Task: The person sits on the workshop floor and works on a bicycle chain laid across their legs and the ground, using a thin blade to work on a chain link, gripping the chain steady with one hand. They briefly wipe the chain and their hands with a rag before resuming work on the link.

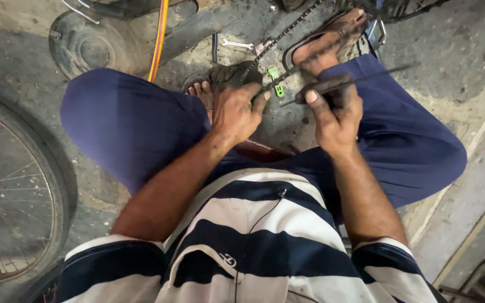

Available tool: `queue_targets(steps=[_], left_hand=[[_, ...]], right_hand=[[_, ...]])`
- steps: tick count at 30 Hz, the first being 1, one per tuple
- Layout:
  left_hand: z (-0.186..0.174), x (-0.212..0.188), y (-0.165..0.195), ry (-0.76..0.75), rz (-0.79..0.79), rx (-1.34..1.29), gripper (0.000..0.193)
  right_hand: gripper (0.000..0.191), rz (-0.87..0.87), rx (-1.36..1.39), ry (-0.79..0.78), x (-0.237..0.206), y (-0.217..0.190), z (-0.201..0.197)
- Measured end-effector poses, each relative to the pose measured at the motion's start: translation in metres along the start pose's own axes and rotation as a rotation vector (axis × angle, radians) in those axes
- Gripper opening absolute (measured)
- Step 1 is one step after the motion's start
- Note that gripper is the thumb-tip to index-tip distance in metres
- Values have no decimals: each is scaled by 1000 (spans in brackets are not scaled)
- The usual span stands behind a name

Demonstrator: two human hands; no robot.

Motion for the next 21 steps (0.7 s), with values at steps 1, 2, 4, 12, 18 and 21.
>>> queue_targets(steps=[1, 2, 4, 12, 18, 21], left_hand=[[0, 1, 0, 4, 8, 2, 23], [1, 1, 0, 3, 12, -20, 23], [3, 1, 1, 2, 20, -65, 23], [3, -1, 0, -14, 6, -57, 23], [6, -2, -3, -33, 31, -61, 19], [7, -3, -5, -43, 53, -45, 19]], right_hand=[[11, -51, -40, -5, 0, -3, -3], [10, -84, -30, 14, -1, -5, -4], [9, -151, -12, 51, -3, -8, -2], [16, -503, -203, 96, -4, -25, 19], [26, -686, -541, 54, -8, -27, 33], [25, -573, -477, 43, -1, -13, 46]])
Point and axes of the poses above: each hand's wrist, its own x-axis towards the middle knuckle, its own z-axis out of the palm, y = z × x, the point moved 3 cm from there along x, towards the middle knuckle, and after that the axes turned 13 degrees about -x, right-handed, at the moved point
